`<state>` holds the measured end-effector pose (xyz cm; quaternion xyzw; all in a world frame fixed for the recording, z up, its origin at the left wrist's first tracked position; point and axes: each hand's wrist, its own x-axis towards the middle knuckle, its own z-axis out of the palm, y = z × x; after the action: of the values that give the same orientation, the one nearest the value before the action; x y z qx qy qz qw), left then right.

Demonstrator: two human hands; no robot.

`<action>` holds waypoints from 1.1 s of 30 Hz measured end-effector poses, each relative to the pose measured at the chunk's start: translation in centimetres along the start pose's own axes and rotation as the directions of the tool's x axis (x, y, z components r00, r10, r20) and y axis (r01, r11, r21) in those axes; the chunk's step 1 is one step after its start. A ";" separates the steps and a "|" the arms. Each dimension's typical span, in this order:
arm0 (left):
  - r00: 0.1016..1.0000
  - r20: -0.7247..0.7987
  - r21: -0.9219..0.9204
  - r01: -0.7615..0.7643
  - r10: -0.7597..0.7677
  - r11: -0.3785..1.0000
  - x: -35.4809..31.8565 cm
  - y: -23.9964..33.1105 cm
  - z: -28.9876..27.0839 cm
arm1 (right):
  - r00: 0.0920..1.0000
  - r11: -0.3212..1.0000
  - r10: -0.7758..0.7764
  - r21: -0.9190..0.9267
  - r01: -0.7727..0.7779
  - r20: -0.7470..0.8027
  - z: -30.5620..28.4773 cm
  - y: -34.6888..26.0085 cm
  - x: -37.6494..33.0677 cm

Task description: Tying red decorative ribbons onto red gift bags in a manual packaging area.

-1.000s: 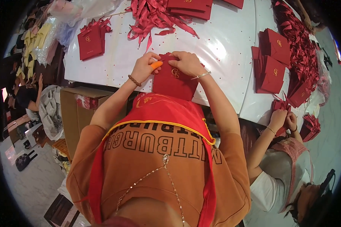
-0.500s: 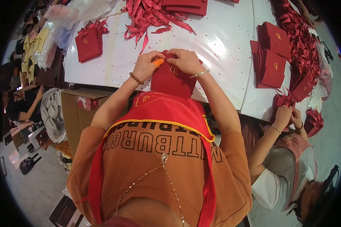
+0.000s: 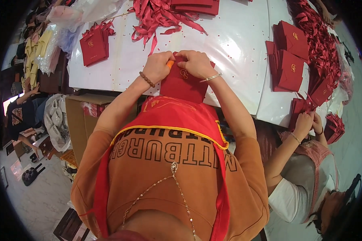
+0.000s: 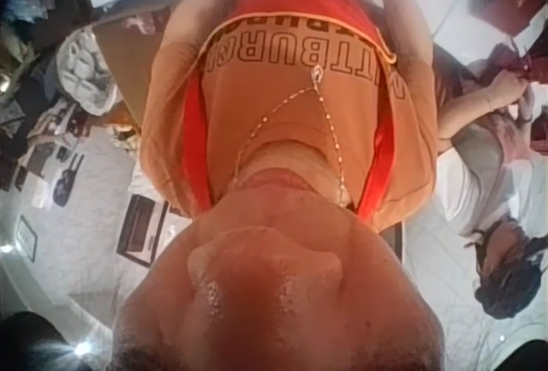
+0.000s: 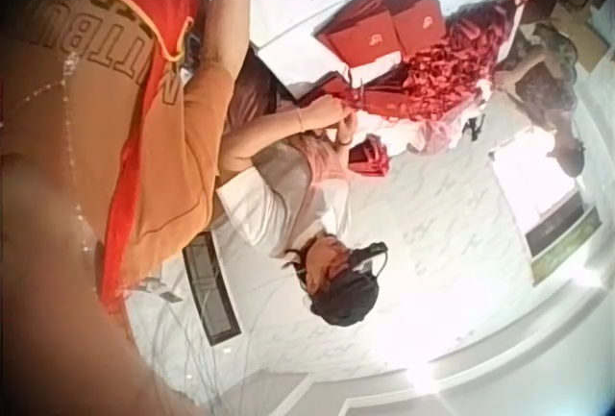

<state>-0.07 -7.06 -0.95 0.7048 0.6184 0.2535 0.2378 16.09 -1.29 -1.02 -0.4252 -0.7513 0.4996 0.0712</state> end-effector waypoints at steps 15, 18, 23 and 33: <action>0.994 0.054 -0.118 0.106 -0.100 0.987 1.3 0.4 -1.5 | 0.985 0.976 -0.136 -0.186 0.115 -0.104 0.4 -0.8 -1.2; 0.962 0.244 -0.011 0.127 -0.120 0.992 1.7 0.6 -3.3 | 0.958 0.973 -0.222 -0.103 0.206 -0.180 0.6 -0.5 -1.3; 0.909 0.385 -0.126 0.221 -0.158 0.967 3.8 -3.2 -3.3 | 0.908 0.830 -0.312 -0.545 0.117 -0.281 1.5 -2.4 -2.5; 0.426 0.899 -0.222 0.233 0.106 0.947 7.7 -1.8 -5.4 | 0.848 0.842 -0.446 -0.455 0.289 -0.286 1.6 -2.2 -2.5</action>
<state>-4.10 0.88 2.46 0.6584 0.3728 -0.0775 0.6493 15.58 -4.44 0.77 -0.3640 -0.8763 0.2213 0.2250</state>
